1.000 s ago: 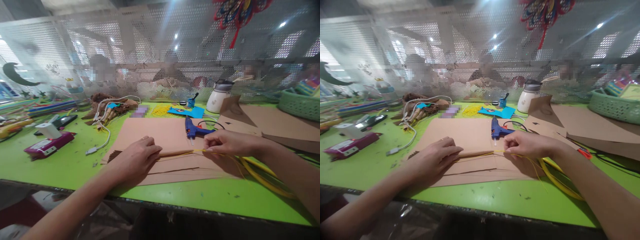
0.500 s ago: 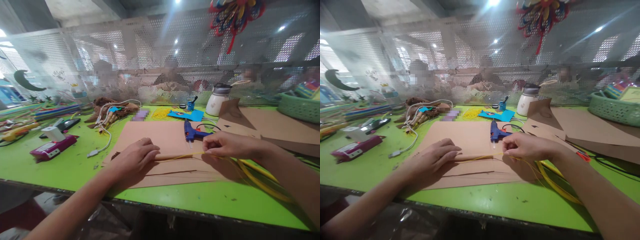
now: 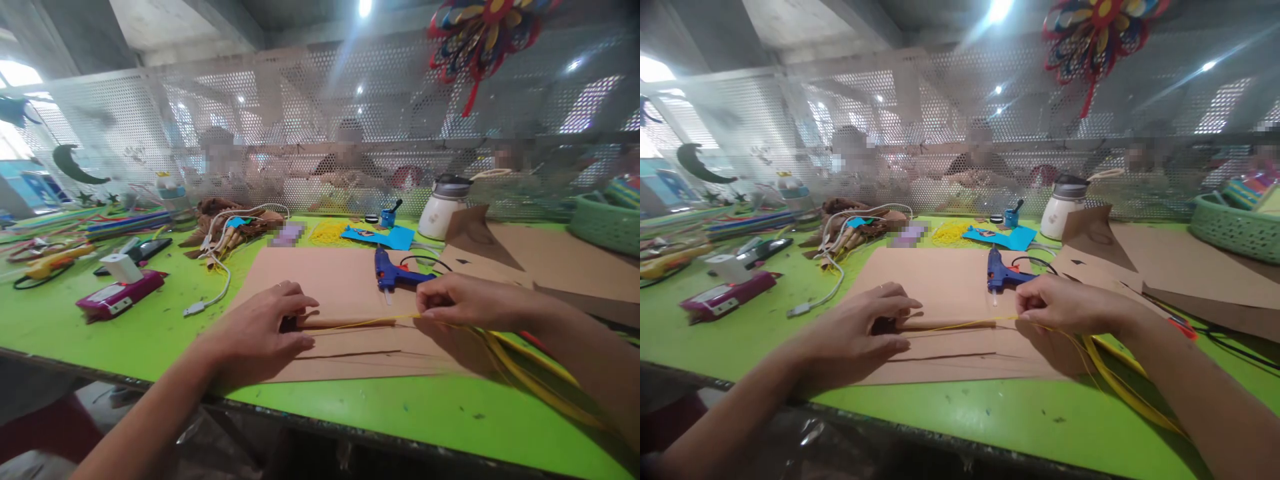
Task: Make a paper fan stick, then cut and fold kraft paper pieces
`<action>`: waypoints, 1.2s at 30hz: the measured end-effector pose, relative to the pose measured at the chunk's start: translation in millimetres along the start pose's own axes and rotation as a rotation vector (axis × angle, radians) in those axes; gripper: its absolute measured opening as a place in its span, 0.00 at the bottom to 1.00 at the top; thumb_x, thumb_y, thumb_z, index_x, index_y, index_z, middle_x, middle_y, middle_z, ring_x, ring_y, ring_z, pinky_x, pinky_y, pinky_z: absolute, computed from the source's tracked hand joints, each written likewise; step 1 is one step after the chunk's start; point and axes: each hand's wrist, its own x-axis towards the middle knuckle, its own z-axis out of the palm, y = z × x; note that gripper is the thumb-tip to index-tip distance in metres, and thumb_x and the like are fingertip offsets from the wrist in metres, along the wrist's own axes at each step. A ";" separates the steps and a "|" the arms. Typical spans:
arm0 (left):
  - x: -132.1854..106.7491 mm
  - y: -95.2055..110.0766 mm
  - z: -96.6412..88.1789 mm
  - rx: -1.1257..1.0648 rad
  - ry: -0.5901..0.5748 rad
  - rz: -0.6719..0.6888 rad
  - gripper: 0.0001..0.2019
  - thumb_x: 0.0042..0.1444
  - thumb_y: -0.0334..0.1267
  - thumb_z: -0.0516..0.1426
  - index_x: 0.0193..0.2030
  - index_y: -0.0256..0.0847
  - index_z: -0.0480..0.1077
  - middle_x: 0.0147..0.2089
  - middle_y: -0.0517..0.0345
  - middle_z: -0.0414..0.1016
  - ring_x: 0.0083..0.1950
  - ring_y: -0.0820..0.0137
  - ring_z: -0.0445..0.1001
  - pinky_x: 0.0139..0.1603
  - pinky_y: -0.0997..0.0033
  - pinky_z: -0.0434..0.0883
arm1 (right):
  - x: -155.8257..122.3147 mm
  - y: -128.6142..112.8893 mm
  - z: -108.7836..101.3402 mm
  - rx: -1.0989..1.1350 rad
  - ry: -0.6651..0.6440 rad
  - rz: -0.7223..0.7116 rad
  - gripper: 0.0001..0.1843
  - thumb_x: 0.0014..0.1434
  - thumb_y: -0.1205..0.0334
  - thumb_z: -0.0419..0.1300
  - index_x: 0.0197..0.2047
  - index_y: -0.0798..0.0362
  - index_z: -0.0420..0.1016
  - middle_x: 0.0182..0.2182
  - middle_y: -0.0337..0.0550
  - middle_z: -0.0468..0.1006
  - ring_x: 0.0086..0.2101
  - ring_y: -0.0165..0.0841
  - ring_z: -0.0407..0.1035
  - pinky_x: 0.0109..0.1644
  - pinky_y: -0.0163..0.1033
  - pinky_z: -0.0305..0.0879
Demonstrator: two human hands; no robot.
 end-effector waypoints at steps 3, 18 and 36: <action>1.2 -0.6 0.9 0.013 0.000 0.002 0.07 0.56 0.42 0.55 0.39 0.45 0.71 0.40 0.59 0.67 0.40 0.70 0.66 0.40 0.71 0.63 | -0.8 -1.4 -1.0 -0.011 0.019 -0.008 0.06 0.56 0.62 0.53 0.29 0.54 0.67 0.24 0.39 0.73 0.25 0.29 0.65 0.27 0.32 0.56; 5.0 2.3 11.8 0.051 0.025 0.085 0.13 0.63 0.38 0.45 0.31 0.41 0.66 0.36 0.58 0.65 0.37 0.71 0.64 0.37 0.70 0.60 | -1.2 5.4 -10.6 -0.092 0.216 0.044 0.10 0.54 0.60 0.54 0.34 0.53 0.75 0.28 0.41 0.76 0.28 0.31 0.67 0.30 0.33 0.58; 6.2 9.2 12.5 0.284 0.029 0.206 0.13 0.62 0.32 0.44 0.30 0.39 0.65 0.31 0.56 0.64 0.34 0.68 0.62 0.33 0.67 0.58 | 104.7 -67.8 -2.7 -0.619 0.001 0.040 0.23 0.37 0.65 0.67 0.41 0.58 0.79 0.31 0.48 0.80 0.30 0.39 0.72 0.28 0.35 0.60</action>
